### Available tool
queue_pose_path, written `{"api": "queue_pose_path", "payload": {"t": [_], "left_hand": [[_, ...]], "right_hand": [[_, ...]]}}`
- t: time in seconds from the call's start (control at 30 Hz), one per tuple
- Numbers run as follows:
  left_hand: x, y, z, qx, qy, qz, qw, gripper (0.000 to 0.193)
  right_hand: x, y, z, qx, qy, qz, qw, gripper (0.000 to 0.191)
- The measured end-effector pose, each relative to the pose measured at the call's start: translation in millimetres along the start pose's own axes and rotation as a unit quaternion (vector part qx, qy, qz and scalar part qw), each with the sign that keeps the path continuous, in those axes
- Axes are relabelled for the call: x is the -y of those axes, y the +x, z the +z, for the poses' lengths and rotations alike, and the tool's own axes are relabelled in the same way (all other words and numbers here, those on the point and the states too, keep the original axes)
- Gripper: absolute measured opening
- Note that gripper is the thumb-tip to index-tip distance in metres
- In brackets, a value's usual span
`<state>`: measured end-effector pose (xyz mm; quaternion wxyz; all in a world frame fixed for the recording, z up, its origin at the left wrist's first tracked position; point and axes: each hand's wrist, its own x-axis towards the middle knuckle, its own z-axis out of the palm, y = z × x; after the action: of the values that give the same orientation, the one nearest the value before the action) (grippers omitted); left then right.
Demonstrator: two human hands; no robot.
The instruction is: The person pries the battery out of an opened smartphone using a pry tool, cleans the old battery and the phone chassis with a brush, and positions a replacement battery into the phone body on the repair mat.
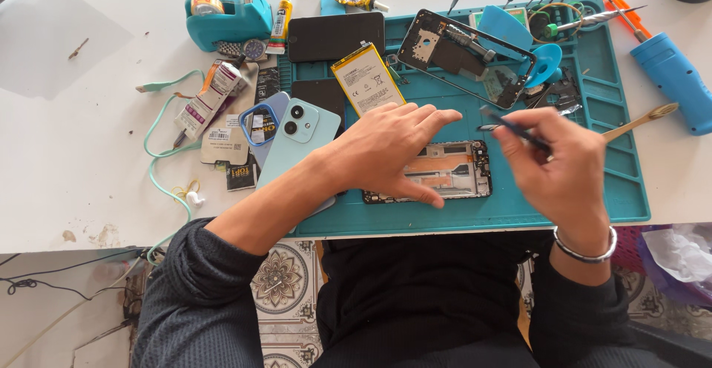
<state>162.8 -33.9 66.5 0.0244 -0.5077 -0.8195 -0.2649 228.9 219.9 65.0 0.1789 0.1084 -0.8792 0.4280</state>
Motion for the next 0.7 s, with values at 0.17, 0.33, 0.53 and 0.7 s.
{"api": "queue_pose_path", "payload": {"t": [0.17,0.33,0.53,0.7], "left_hand": [[-0.2,0.6,2.8,-0.048,0.03,-0.002,0.998,0.077],[0.1,0.3,5.1,-0.093,0.047,0.039,0.994,0.03],[-0.1,0.5,3.4,-0.126,0.048,0.027,0.991,0.017],[4.0,1.6,3.2,-0.149,0.081,-0.037,0.985,0.015]], "right_hand": [[2.1,-1.3,4.4,0.06,-0.006,-0.041,0.997,0.02],[1.8,-2.5,5.7,0.078,0.014,-0.059,0.995,0.024],[-0.8,-4.1,3.8,0.066,0.014,-0.027,0.997,0.021],[-2.7,-5.8,2.0,-0.009,0.054,-0.042,0.998,0.013]]}}
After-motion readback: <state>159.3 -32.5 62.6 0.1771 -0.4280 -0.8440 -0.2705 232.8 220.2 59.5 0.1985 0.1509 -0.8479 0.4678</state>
